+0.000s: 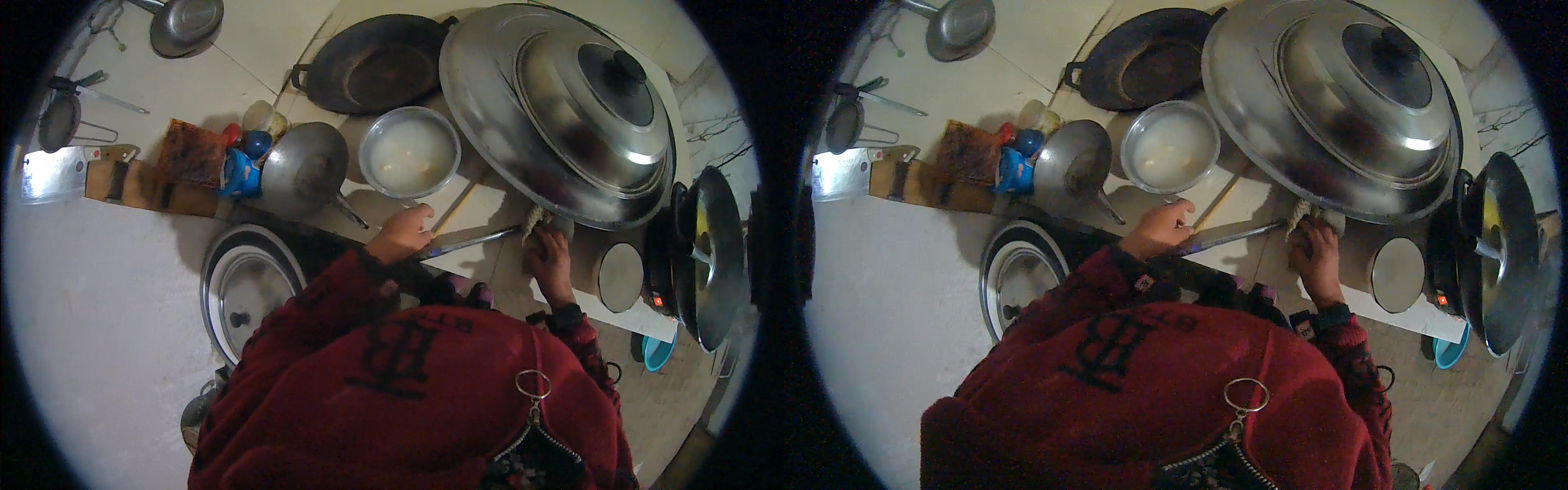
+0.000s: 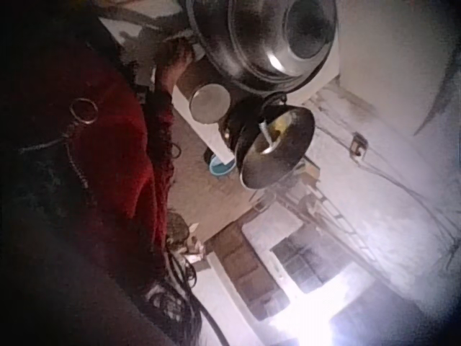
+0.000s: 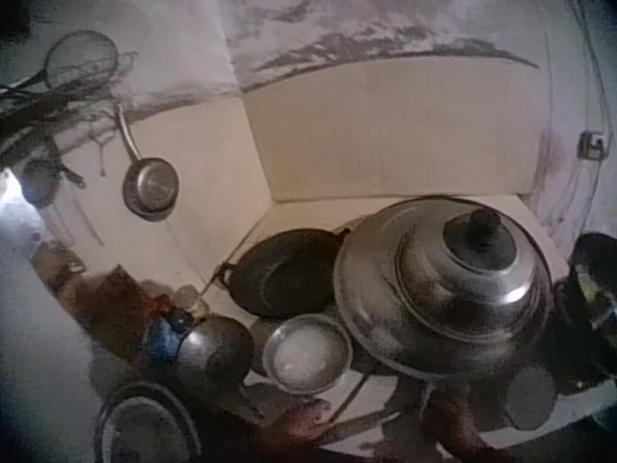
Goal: The person ladles a yellow liquid from a wok into a bowl, then moves to a table to handle a yellow sheet-like food item, tearing it into pieces and placing them into a bowl. They return to the wok to continue ladling the liquid into the bowl.
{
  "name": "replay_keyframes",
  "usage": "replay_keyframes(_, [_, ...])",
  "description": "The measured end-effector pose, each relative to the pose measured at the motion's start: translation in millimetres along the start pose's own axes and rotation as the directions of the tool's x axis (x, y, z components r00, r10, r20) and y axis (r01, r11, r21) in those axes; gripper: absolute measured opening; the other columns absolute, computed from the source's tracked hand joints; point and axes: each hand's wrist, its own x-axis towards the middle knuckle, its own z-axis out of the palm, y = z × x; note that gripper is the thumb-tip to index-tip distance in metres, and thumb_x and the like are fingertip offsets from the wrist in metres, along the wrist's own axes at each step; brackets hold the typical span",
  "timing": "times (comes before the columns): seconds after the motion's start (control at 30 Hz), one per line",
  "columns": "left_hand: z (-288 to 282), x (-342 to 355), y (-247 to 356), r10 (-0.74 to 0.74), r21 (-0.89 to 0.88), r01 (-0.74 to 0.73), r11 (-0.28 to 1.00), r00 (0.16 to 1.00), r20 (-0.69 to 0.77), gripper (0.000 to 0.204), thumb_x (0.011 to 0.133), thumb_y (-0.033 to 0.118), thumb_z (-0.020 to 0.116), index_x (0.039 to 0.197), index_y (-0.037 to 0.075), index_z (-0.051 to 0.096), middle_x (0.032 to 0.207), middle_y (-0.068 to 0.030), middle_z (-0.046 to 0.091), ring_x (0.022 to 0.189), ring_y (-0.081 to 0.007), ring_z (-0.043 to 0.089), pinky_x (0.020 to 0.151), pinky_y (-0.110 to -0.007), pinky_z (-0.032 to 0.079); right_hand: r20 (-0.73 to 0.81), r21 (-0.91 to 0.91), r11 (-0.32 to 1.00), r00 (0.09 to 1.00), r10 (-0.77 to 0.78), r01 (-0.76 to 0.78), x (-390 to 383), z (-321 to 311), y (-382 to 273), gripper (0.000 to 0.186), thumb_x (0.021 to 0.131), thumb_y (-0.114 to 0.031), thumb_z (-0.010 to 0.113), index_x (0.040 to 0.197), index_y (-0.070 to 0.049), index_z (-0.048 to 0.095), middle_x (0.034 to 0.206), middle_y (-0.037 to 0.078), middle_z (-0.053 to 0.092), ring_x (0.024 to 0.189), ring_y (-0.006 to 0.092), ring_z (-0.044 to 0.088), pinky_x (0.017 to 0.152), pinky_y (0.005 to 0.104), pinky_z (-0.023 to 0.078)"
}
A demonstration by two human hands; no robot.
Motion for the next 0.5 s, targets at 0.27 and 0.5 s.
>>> replay_keyframes(0.27, [19,30,-9,0.126,0.284,-0.119,0.951,0.992,-0.004,0.017,0.07,0.02,0.06,0.076,0.006,0.053,0.071,-0.0132,0.055,0.07,-0.0342,0.055,0.06,-0.043,0.042,-0.004,-0.075,0.995,0.998,-0.069,0.069,1,-4,-5,0.044,0.067,-0.008,0.063,0.111,-0.004,0.056,0.117,0.016,0.052,0.11,0.0359,0.045,0.095,0.041,0.036])
replay_keyframes(0.5, [24,32,0,0.174,0.301,-0.164,0.939,0.985,-0.006,0.018,0.069,0.021,0.06,0.074,0.006,0.052,0.07,-0.0137,0.055,0.069,-0.0353,0.054,0.059,-0.043,0.041,-0.028,-0.059,0.996,0.998,-0.064,0.063,6,-3,-4,0.041,0.069,-0.008,0.062,0.11,-0.007,0.057,0.106,0.015,0.056,0.1,0.0338,0.051,0.087,0.0407,0.042])
